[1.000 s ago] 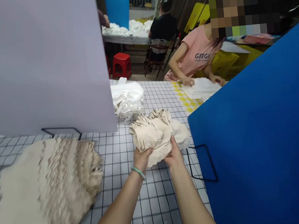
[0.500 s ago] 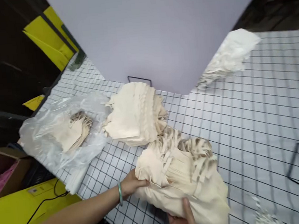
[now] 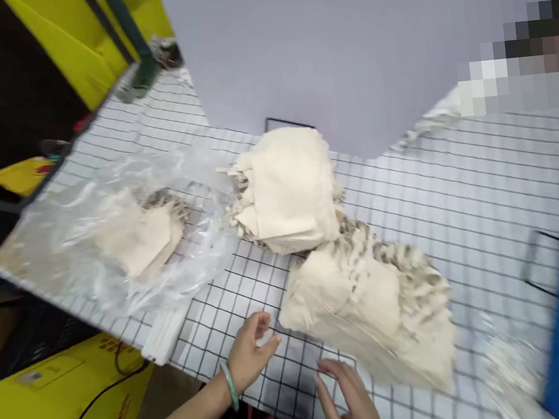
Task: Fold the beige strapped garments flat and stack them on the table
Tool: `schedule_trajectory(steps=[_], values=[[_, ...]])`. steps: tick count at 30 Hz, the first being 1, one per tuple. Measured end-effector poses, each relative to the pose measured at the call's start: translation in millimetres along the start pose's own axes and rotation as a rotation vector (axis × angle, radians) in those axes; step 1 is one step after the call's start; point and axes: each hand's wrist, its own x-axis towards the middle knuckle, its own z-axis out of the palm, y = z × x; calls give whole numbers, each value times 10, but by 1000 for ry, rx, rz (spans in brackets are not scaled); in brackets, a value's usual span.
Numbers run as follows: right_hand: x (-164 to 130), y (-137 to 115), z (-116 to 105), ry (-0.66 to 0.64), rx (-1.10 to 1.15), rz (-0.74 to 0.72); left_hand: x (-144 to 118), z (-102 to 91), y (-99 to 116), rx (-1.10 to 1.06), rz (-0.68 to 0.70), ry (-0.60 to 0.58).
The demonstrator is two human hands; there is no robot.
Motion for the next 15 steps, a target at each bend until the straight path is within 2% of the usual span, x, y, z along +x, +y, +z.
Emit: schedule_trajectory(steps=[1, 3, 6, 8, 11, 15], values=[[107, -60, -96, 67, -151, -148, 35, 17, 11, 50, 75, 10], [275, -105, -328, 248, -438, -274, 148, 102, 77, 141, 270, 49], [329, 2, -614, 438, -707, -215, 371, 295, 215, 235, 512, 90], [290, 176, -699, 437, -777, -131, 547, 420, 288, 273, 590, 110], [320, 521, -743, 337, -815, -45, 854, 561, 371, 307, 668, 122], [681, 949, -935, 286, -733, -76, 1304, 718, 586, 334, 711, 30]])
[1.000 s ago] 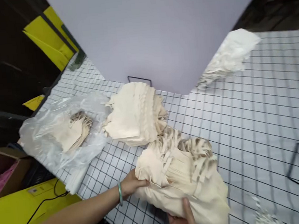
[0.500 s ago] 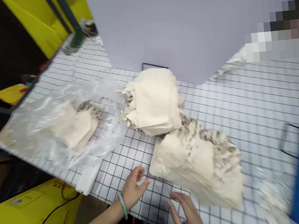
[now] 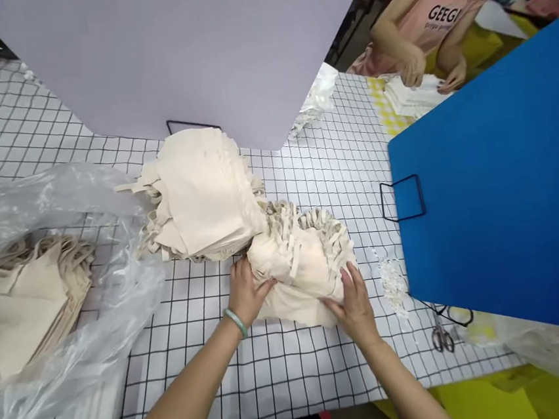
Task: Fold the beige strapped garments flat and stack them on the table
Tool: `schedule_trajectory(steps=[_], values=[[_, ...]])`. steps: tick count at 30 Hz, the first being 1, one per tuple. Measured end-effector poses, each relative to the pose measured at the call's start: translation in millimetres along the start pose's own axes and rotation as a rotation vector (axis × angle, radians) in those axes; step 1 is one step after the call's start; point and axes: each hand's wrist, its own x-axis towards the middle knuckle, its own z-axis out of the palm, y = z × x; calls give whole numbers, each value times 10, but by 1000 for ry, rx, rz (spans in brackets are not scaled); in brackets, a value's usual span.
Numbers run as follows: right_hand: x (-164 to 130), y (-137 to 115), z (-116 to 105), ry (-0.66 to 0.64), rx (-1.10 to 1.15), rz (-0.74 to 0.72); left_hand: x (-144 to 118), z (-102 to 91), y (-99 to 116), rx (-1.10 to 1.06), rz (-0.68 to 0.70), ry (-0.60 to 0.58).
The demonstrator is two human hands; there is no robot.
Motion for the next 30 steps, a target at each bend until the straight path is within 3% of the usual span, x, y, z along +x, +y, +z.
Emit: schedule_trajectory(steps=[6, 10, 12, 16, 19, 22, 24, 25, 28, 30], values=[[673, 577, -17, -136, 135, 107, 717, 262, 157, -91, -16, -37], [821, 636, -77, -211, 212, 184, 729, 272, 239, -175, -38, 15], [772, 597, -71, -146, 310, 289, 623, 177, 246, -213, -54, 11], [485, 545, 59, 169, 648, 679, 426, -87, 229, -198, -128, -42], [285, 538, 193, 255, 866, 827, 369, -195, 210, -104, -6, -29], [303, 467, 202, 413, 731, 747, 368, -170, 192, -16, 130, 14], [439, 360, 117, 556, 481, 536, 386, -107, 180, 0, 176, 54], [523, 298, 59, 561, 358, 384, 400, -73, 174, 3, 196, 72], [719, 169, -81, 341, 126, -8, 458, 4, 169, 25, 190, 73], [735, 192, -108, 253, 99, -24, 501, 17, 181, 24, 110, 45]])
